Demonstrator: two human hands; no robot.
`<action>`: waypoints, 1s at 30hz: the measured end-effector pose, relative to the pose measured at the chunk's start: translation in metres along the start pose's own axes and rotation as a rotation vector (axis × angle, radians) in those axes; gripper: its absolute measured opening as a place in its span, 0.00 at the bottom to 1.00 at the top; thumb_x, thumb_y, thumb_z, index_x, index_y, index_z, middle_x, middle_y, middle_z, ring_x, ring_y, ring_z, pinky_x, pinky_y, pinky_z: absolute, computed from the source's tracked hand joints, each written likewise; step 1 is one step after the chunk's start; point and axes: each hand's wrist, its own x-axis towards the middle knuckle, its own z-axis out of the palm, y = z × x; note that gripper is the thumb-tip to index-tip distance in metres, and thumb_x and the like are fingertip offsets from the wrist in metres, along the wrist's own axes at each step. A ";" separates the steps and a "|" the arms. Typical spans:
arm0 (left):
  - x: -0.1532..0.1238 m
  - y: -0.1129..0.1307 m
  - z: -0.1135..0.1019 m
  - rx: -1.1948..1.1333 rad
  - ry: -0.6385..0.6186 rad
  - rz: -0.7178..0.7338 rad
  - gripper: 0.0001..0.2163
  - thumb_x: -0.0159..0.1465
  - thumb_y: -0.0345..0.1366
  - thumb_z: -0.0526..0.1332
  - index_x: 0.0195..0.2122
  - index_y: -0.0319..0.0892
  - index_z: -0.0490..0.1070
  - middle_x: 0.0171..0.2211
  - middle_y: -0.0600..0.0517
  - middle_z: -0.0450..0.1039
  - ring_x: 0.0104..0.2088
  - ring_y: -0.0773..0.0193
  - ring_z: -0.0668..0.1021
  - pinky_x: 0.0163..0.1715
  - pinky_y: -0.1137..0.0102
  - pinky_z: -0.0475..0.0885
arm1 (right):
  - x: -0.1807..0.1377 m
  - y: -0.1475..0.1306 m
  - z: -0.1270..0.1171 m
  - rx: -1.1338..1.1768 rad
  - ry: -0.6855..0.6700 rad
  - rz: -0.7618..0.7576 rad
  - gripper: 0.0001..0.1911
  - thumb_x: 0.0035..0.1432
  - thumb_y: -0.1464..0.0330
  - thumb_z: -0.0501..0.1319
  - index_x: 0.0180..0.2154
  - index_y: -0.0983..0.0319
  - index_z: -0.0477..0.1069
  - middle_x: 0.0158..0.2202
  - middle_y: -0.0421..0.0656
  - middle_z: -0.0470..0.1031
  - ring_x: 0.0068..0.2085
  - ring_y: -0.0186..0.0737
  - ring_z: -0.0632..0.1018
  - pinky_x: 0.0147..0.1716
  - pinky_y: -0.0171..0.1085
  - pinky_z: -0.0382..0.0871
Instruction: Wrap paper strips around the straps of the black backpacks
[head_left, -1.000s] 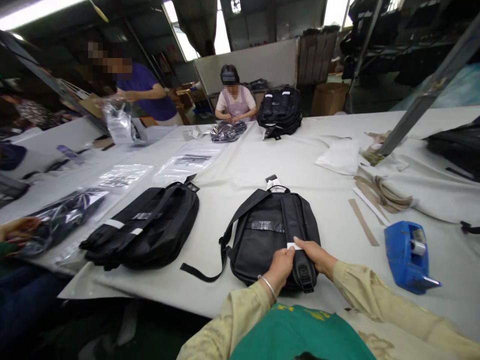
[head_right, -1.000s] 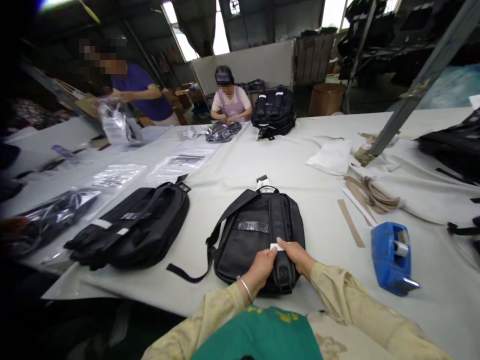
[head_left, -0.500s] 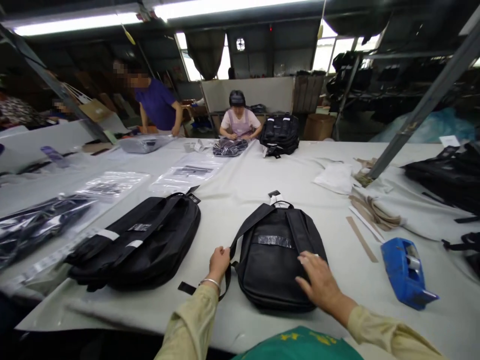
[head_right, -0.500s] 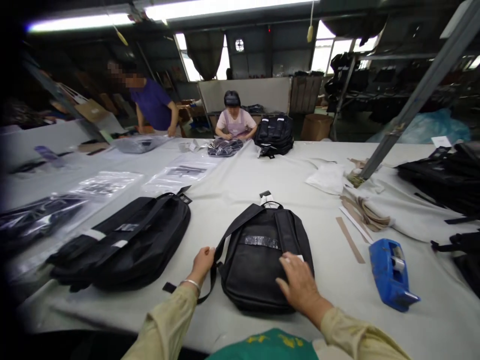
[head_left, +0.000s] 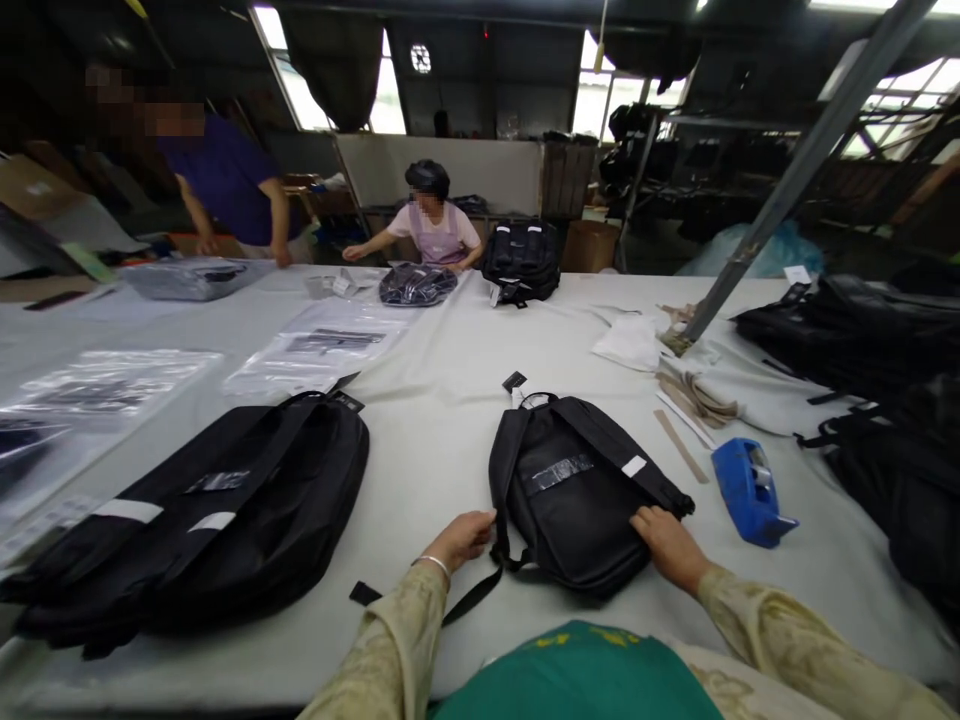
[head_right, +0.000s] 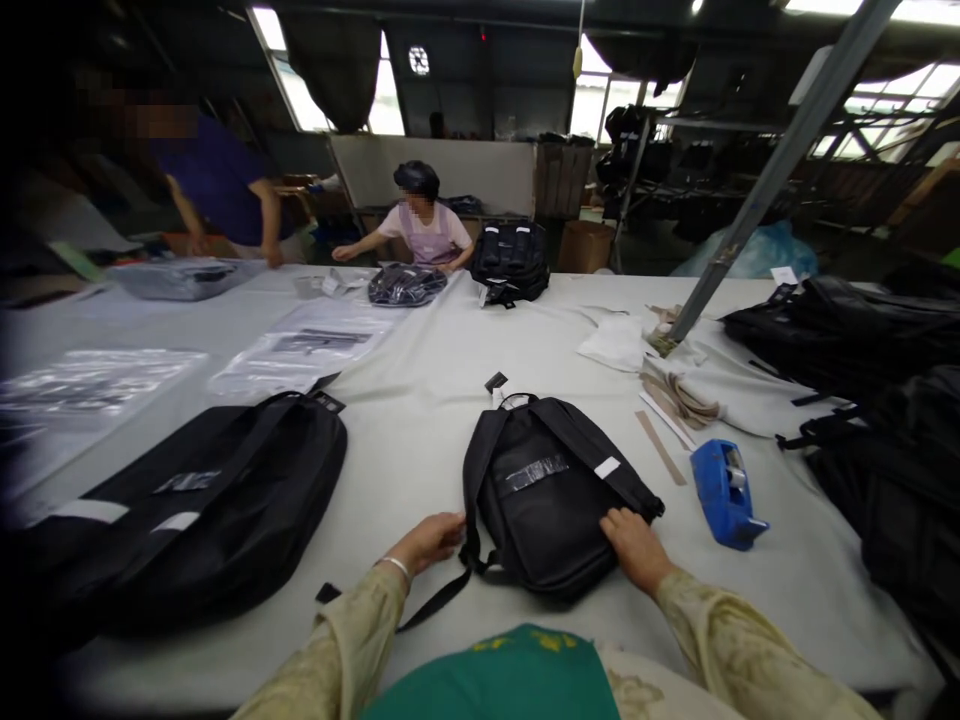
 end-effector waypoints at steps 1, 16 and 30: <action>-0.001 -0.004 0.008 -0.017 -0.028 0.013 0.24 0.43 0.51 0.73 0.34 0.40 0.71 0.28 0.52 0.73 0.29 0.65 0.75 0.29 0.72 0.65 | -0.003 0.009 -0.001 -0.014 -0.003 0.048 0.18 0.55 0.82 0.51 0.41 0.63 0.72 0.41 0.51 0.71 0.44 0.48 0.70 0.41 0.42 0.60; -0.051 0.026 0.035 0.159 -0.506 0.121 0.14 0.46 0.35 0.75 0.32 0.34 0.78 0.27 0.48 0.77 0.26 0.64 0.75 0.29 0.71 0.67 | -0.006 -0.018 -0.019 0.366 -0.074 0.087 0.30 0.46 0.76 0.61 0.54 0.62 0.70 0.55 0.54 0.68 0.54 0.53 0.69 0.54 0.48 0.60; -0.061 0.098 0.113 -0.312 -0.182 0.263 0.12 0.53 0.37 0.71 0.35 0.39 0.73 0.29 0.50 0.79 0.27 0.64 0.79 0.30 0.69 0.74 | 0.052 -0.151 -0.064 1.437 0.133 0.243 0.11 0.56 0.64 0.60 0.33 0.65 0.77 0.29 0.42 0.78 0.30 0.37 0.75 0.30 0.33 0.66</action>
